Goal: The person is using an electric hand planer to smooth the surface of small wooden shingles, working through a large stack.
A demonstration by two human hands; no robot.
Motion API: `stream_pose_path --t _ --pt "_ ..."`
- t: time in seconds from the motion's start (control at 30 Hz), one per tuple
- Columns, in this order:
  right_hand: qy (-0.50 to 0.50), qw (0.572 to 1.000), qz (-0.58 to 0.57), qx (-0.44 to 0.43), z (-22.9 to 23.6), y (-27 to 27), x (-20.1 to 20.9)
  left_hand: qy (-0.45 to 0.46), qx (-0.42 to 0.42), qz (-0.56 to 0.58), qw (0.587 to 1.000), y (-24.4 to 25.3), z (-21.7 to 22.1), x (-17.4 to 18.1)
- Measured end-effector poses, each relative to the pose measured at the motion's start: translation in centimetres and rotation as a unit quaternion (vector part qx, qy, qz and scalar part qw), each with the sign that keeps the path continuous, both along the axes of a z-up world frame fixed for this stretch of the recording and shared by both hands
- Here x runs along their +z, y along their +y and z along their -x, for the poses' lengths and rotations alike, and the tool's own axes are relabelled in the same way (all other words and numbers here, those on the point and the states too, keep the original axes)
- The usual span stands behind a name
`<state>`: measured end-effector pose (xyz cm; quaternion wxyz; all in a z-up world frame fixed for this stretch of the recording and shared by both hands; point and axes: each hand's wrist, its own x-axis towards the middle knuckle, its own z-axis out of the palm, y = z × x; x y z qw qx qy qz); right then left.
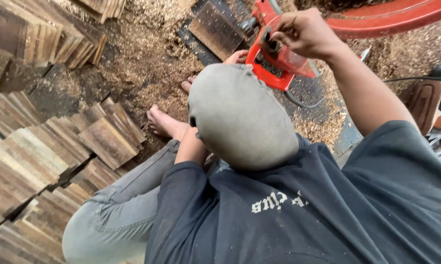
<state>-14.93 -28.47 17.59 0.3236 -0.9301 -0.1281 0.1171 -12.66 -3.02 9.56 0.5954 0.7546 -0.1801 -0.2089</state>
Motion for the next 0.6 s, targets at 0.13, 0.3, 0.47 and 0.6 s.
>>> stream_pose_path --t 0.13,0.3,0.47,0.6 --pt "-0.044 0.995 -0.092 0.010 0.0 -0.3 2.3 -0.013 0.001 0.001 1.000 0.0 -0.1 0.6" --pt "-0.157 0.981 -0.013 0.114 0.4 -0.1 -2.9 -0.023 -0.003 0.001 1.000 -0.8 -0.7 0.6" --pt "-0.060 0.993 -0.098 -0.035 -0.9 -0.4 5.5 -0.039 0.004 -0.001 0.999 0.0 -0.5 1.3" --pt "-0.170 0.970 -0.171 0.004 -1.3 2.4 7.5 -0.036 -0.004 -0.001 0.999 -0.5 -2.4 1.1"
